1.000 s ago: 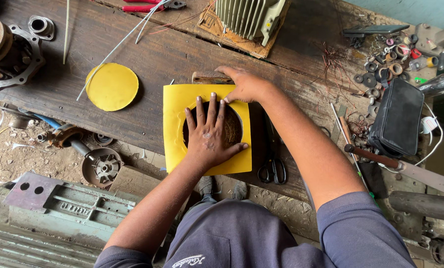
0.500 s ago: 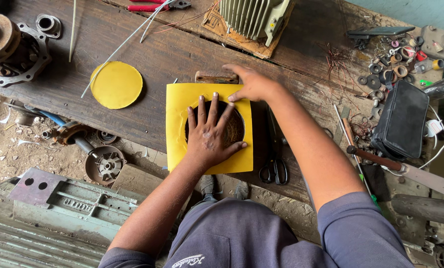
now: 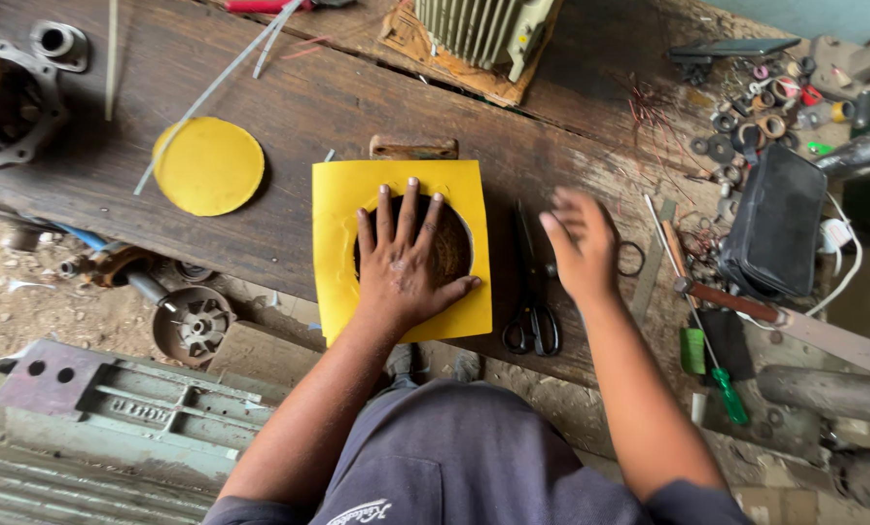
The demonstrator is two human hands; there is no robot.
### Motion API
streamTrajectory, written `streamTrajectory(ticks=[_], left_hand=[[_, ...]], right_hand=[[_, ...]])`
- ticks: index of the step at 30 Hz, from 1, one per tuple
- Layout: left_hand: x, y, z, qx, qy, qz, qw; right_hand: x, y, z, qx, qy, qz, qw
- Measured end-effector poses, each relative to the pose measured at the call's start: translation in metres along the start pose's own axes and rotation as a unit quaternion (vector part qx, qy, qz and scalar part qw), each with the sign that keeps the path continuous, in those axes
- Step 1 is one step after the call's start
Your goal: The person hammers a yellow gasket material around the circular opening of a metal housing to shape it, then uses scissors to trim the excess material around the edge. The shaped gasket remains on the housing at the end.
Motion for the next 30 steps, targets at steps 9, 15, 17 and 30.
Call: streamTrajectory(ticks=[9, 15, 17, 30], left_hand=[[-0.003, -0.001, -0.002, -0.004, -0.008, -0.015, 1.000], [-0.002, 0.000, -0.002, -0.006, -0.010, -0.018, 1.000], [-0.002, -0.001, -0.003, -0.008, -0.008, -0.022, 1.000], [0.000, -0.004, -0.001, -0.021, -0.016, -0.017, 1.000]], right_hand=[[-0.112, 0.067, 0.032, -0.429, 0.010, 0.014, 0.903], [-0.119, 0.058, 0.099, -0.301, -0.225, -0.088, 0.922], [-0.117, 0.059, 0.106, -0.289, -0.185, -0.045, 0.938], [-0.112, 0.042, 0.038, -0.034, -0.092, -0.066, 0.993]])
Point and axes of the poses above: each hand's wrist, its own x-axis towards the middle knuckle, its own y-axis out of the back of the hand, z = x × y, the point moved 5 cm from there along x, towards the middle knuckle
